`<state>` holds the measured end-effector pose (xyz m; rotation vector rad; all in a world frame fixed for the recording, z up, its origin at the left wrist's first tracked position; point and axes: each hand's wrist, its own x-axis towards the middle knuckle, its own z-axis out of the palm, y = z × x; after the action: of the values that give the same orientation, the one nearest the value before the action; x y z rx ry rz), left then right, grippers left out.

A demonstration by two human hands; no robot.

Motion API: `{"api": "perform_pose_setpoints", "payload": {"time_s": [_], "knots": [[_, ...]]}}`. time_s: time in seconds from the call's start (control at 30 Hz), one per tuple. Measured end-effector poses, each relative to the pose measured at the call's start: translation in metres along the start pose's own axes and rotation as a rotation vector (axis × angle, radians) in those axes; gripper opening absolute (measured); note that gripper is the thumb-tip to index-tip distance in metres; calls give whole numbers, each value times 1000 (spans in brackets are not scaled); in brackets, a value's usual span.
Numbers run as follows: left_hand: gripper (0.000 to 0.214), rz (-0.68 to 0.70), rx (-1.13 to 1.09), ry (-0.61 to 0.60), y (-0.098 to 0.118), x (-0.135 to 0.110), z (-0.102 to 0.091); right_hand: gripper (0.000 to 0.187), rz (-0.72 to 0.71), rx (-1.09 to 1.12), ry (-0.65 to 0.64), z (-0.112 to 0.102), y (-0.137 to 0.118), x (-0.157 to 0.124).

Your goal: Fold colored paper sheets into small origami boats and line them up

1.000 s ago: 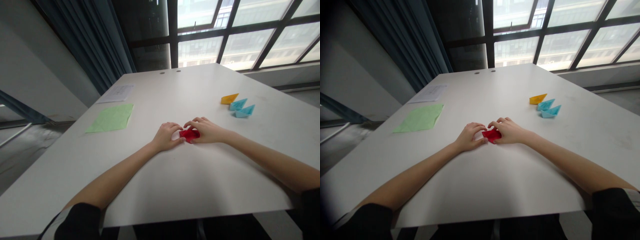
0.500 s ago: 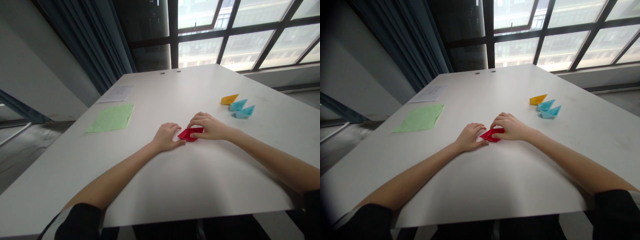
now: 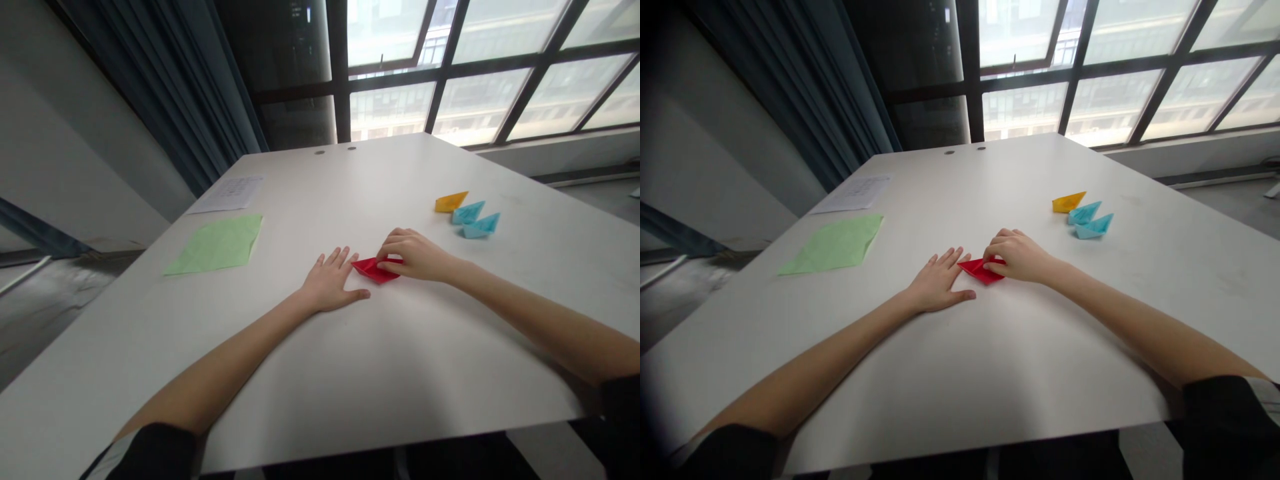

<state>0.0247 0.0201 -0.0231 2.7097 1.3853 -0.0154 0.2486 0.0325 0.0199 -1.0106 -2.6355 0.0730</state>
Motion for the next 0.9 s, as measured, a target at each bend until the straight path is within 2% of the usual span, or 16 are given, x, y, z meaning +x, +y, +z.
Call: {"api": "perform_pose_setpoints", "payload": {"time_s": [0.13,0.23,0.37,0.6,0.9], "knots": [[92,-4,3,8,-1,0,-1,20,136,-37,72,-21,16,-1],[92,-7,2,7,-2,-1,-2,20,327,-93,153,-40,37,-4],[93,-8,-7,5,-2,-3,-4,24,595,-237,121,-55,68,-12],[93,-1,-18,25,-2,-4,-6,30,870,-493,42,-40,105,-24],[91,2,-18,33,0,-3,-5,34,931,-479,33,-24,119,-32]]}}
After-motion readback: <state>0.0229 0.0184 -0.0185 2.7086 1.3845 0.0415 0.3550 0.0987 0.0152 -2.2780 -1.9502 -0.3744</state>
